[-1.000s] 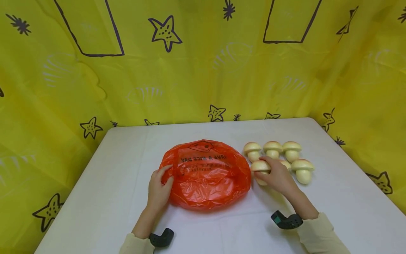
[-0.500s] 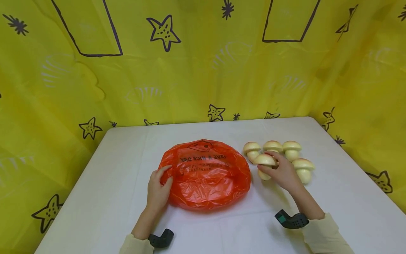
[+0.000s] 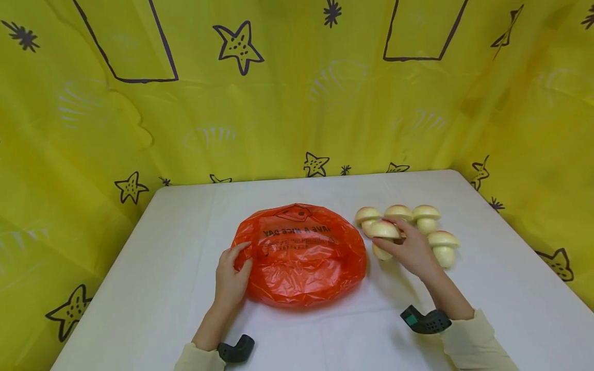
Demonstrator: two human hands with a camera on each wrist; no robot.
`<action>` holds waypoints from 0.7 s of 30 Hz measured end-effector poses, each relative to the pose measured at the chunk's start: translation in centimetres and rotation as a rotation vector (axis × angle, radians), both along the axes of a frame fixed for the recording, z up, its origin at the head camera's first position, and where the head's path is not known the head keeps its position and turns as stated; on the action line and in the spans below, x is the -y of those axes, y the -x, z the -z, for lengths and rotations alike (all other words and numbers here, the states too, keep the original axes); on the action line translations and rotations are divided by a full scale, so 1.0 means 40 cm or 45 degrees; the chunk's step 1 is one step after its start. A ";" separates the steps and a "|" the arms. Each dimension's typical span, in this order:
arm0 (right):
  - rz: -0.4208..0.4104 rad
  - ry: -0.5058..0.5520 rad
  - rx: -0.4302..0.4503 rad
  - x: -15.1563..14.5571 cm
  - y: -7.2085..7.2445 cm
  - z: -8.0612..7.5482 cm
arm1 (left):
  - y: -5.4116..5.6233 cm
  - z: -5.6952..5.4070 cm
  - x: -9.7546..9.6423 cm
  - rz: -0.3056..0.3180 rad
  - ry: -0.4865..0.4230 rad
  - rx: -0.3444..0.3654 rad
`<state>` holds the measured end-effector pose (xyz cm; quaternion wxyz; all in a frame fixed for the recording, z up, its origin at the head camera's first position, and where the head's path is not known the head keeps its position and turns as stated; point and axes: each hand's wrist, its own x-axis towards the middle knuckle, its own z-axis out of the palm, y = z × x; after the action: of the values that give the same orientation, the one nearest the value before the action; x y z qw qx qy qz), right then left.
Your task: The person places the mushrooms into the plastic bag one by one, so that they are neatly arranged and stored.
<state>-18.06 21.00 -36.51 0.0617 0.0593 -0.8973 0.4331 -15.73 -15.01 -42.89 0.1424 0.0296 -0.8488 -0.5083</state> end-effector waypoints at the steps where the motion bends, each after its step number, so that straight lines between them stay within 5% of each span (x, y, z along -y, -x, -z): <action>1: -0.007 0.012 0.002 0.003 0.001 -0.002 | 0.000 0.000 0.000 0.000 -0.001 -0.002; 21: -0.082 0.258 0.120 0.047 0.008 -0.013 | 0.002 0.016 0.001 -0.003 -0.069 -0.013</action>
<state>-18.39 19.13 -35.98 0.0114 0.0612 -0.8484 0.5257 -15.79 -15.04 -43.52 0.1465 0.0319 -0.8340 -0.5310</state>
